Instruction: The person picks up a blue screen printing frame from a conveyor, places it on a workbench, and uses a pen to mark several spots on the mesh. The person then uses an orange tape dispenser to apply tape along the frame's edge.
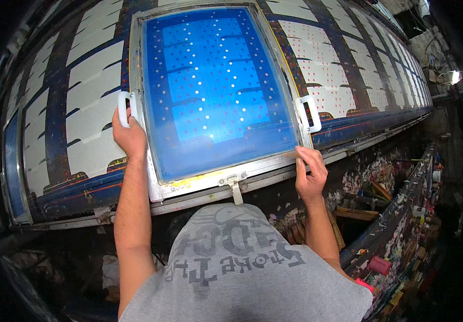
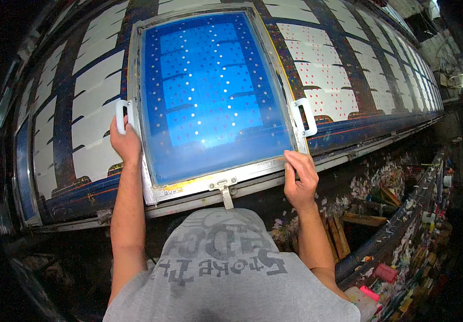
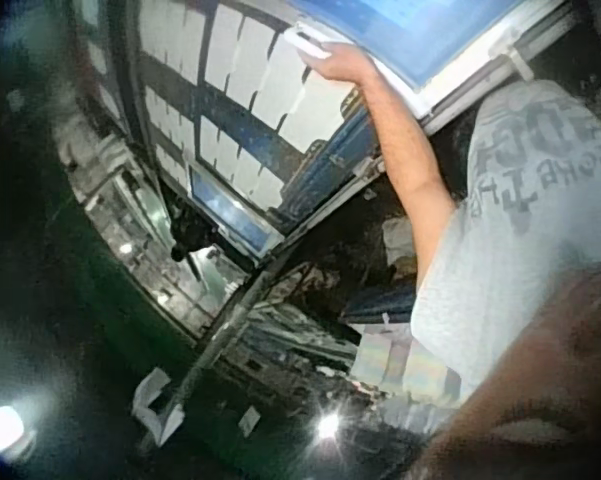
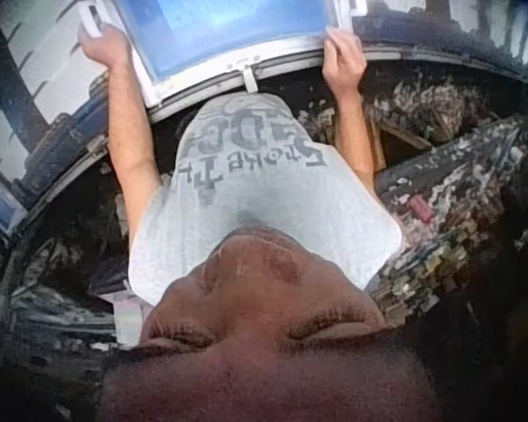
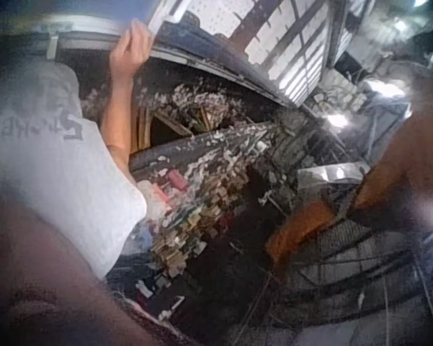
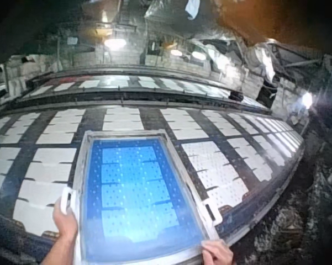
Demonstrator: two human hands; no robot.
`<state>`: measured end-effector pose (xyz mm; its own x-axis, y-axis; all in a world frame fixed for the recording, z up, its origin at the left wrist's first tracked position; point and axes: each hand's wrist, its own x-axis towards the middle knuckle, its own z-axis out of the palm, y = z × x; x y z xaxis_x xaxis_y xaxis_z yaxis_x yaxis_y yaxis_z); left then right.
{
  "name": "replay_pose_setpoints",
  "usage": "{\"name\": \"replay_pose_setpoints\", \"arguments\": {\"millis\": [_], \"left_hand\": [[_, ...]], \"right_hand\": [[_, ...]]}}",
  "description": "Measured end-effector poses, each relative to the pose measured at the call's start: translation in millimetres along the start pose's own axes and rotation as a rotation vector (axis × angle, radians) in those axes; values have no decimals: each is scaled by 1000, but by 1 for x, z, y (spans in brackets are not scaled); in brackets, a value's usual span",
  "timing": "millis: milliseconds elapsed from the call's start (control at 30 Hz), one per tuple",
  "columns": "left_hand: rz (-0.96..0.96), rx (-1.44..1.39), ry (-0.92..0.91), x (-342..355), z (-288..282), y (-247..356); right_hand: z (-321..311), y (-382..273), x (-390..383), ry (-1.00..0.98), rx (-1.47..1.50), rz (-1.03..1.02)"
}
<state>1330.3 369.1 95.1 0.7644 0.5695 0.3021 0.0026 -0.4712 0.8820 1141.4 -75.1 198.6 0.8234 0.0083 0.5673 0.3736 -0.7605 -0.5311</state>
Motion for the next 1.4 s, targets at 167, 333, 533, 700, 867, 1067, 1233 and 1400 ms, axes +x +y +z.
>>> {"name": "replay_pose_setpoints", "arguments": {"millis": [167, 333, 533, 700, 867, 1067, 1233, 1400], "left_hand": [[-33, -19, -15, 1, 0, 0], [-21, -6, -16, 1, 0, 0], [-14, 37, -49, 4, -2, -1], [-5, 15, -12, 5, -5, 0], [27, -42, 14, 0, -24, 22], [193, -309, -202, 0, -55, 63], [18, -501, -437, -25, -68, 77], [316, -600, -672, -66, -64, 103]], "right_hand": [[1, -5, -13, 2, -9, 39], [4, -6, -19, 0, 15, 49], [-1, 6, -19, 15, 44, 28], [-13, 20, -21, 13, 78, 45], [-20, 13, -31, 84, 78, 62], [-13, -47, -75, 137, 4, 180], [16, -115, -124, 148, -53, 185], [20, -171, -154, 81, -80, 198]]}}
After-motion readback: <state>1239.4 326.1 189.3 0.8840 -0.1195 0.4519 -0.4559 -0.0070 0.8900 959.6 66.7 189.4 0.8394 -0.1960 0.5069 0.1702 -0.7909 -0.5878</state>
